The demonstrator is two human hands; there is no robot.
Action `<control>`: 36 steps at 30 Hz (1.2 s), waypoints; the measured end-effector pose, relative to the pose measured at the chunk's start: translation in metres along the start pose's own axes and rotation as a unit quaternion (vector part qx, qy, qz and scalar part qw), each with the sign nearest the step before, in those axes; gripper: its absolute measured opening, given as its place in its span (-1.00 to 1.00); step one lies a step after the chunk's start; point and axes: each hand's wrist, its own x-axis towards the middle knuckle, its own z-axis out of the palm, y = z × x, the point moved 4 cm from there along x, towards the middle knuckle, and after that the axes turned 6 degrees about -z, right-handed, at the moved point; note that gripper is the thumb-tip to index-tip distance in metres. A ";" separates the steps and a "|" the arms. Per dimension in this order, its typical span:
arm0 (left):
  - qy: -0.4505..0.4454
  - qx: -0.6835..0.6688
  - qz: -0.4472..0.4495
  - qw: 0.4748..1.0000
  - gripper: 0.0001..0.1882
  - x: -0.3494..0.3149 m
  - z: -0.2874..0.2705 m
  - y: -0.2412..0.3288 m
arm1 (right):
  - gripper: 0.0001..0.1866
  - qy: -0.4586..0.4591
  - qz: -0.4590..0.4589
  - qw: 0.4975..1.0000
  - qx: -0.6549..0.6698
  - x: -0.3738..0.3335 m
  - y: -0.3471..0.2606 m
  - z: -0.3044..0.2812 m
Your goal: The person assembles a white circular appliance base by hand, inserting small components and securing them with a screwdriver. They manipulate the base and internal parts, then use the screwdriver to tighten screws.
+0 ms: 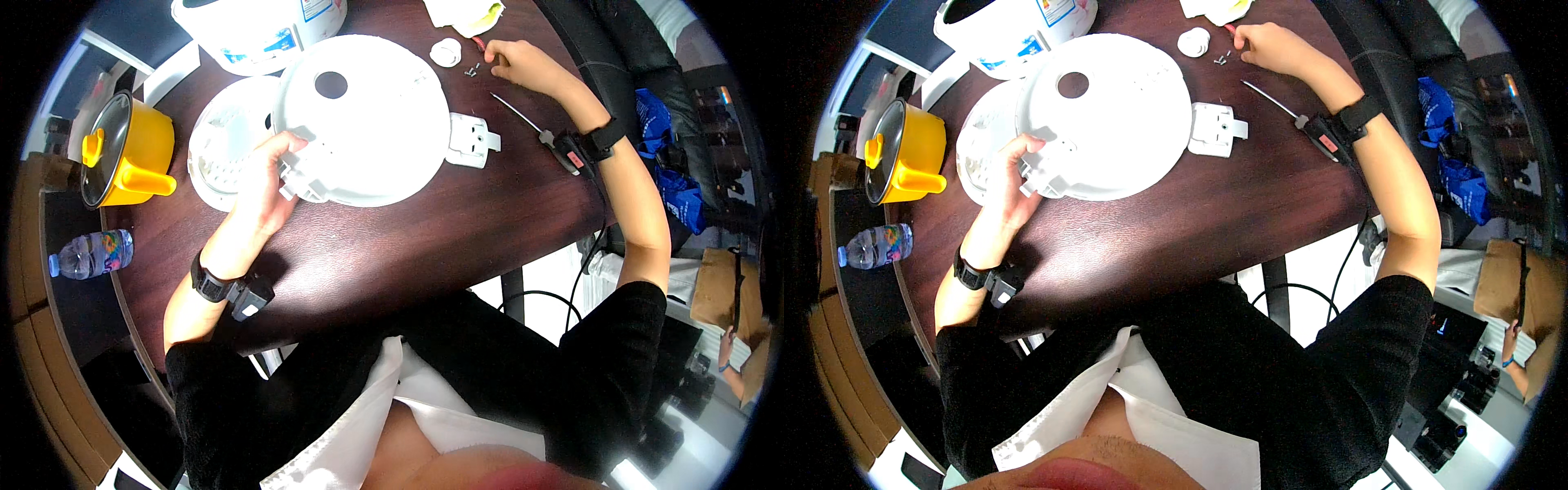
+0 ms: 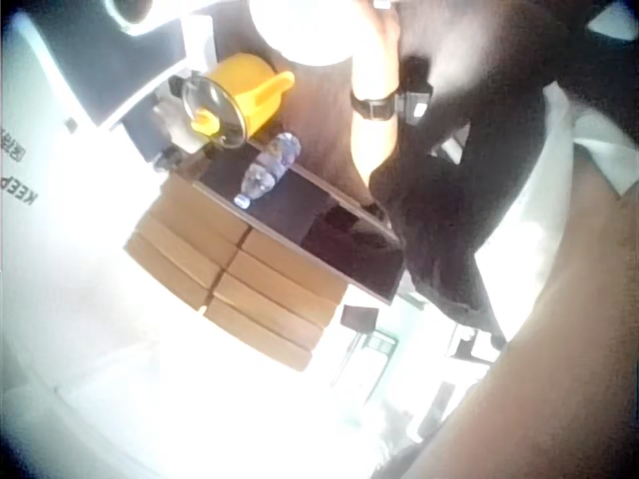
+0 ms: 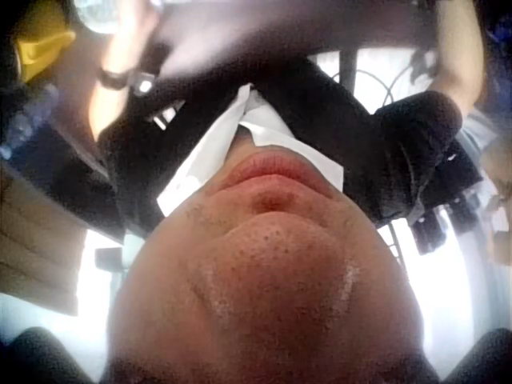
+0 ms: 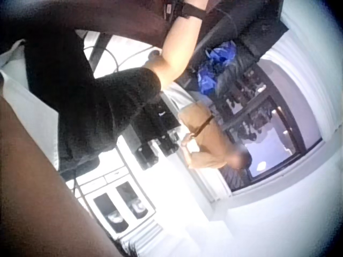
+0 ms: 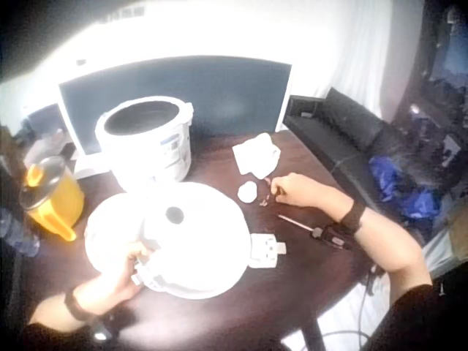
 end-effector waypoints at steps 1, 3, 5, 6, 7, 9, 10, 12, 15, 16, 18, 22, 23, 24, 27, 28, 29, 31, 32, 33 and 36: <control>0.012 0.005 0.004 1.000 -0.52 -0.001 0.001 0.000 | -0.84 0.003 -0.007 1.000 -0.010 0.002 0.001 -0.002; 0.035 0.014 0.012 0.999 -0.59 -0.002 0.004 0.002 | -0.83 -0.007 -0.006 1.000 0.009 0.005 0.003 0.000; 0.039 0.025 0.022 0.999 -0.62 -0.002 0.007 0.002 | -0.83 -0.031 0.010 0.997 0.068 0.008 0.004 0.010; 0.040 0.030 0.025 0.998 -0.63 -0.002 0.008 0.001 | -0.83 -0.015 -0.008 0.999 0.042 0.008 0.005 0.011; 0.034 0.033 0.028 0.998 -0.63 -0.001 0.008 0.001 | -0.82 0.000 -0.025 1.000 0.015 0.008 0.007 0.011; 0.024 0.040 0.035 0.998 -0.64 0.001 0.005 0.001 | -0.82 0.012 -0.047 0.999 -0.007 0.011 0.010 0.010; 0.025 0.053 0.034 0.998 -0.60 0.002 0.005 0.001 | -0.82 0.008 -0.051 0.999 -0.004 0.013 0.012 0.009; 0.027 0.082 0.030 0.996 -0.50 0.003 0.003 0.002 | -0.83 -0.005 -0.055 0.998 0.001 0.015 0.012 0.010; 0.058 0.092 0.033 0.994 -0.50 0.000 0.005 0.005 | -0.87 -0.026 -0.052 0.998 0.016 0.015 0.011 0.014; 0.049 0.091 0.033 0.994 -0.49 0.000 0.004 0.005 | -0.88 -0.029 -0.048 0.998 0.027 0.016 0.013 0.015; 0.030 0.089 0.032 0.995 -0.48 0.002 0.002 0.005 | -0.89 -0.026 -0.048 0.998 0.043 0.016 0.012 0.015; 0.027 0.099 0.047 0.994 -0.45 0.005 -0.001 0.003 | -0.89 0.007 -0.065 0.997 0.045 0.007 0.009 0.012; 0.020 0.103 0.048 0.993 -0.45 0.006 -0.002 0.003 | -0.88 0.018 -0.069 0.997 0.041 0.005 0.009 0.010; 0.015 0.106 0.050 0.993 -0.44 0.007 -0.005 0.002 | -0.88 0.009 -0.053 0.998 0.044 0.006 0.005 0.006; 0.025 0.125 0.075 0.989 -0.45 0.011 -0.016 -0.006 | -0.85 -0.011 -0.003 0.996 0.084 0.008 -0.030 -0.013; 0.015 0.124 0.071 0.990 -0.45 0.012 -0.014 -0.006 | -0.84 -0.002 -0.007 0.994 0.106 0.006 -0.050 -0.012; 0.012 0.123 0.070 0.990 -0.46 0.010 -0.012 -0.004 | -0.83 0.007 -0.018 0.991 0.130 0.010 -0.071 -0.009; 0.001 0.123 0.053 0.991 -0.46 0.009 -0.007 0.001 | -0.82 0.009 -0.041 0.988 0.151 0.020 -0.094 -0.002; -0.001 0.124 0.038 0.992 -0.47 0.009 -0.006 0.003 | -0.81 0.001 -0.058 0.987 0.151 0.025 -0.102 0.003; 0.000 0.126 0.024 0.992 -0.47 0.009 -0.007 0.005 | -0.81 -0.006 -0.078 0.985 0.152 0.030 -0.109 0.007; -0.013 0.134 0.063 0.989 -0.48 0.011 -0.007 0.004 | -0.81 -0.002 -0.091 0.992 0.092 0.041 -0.123 0.005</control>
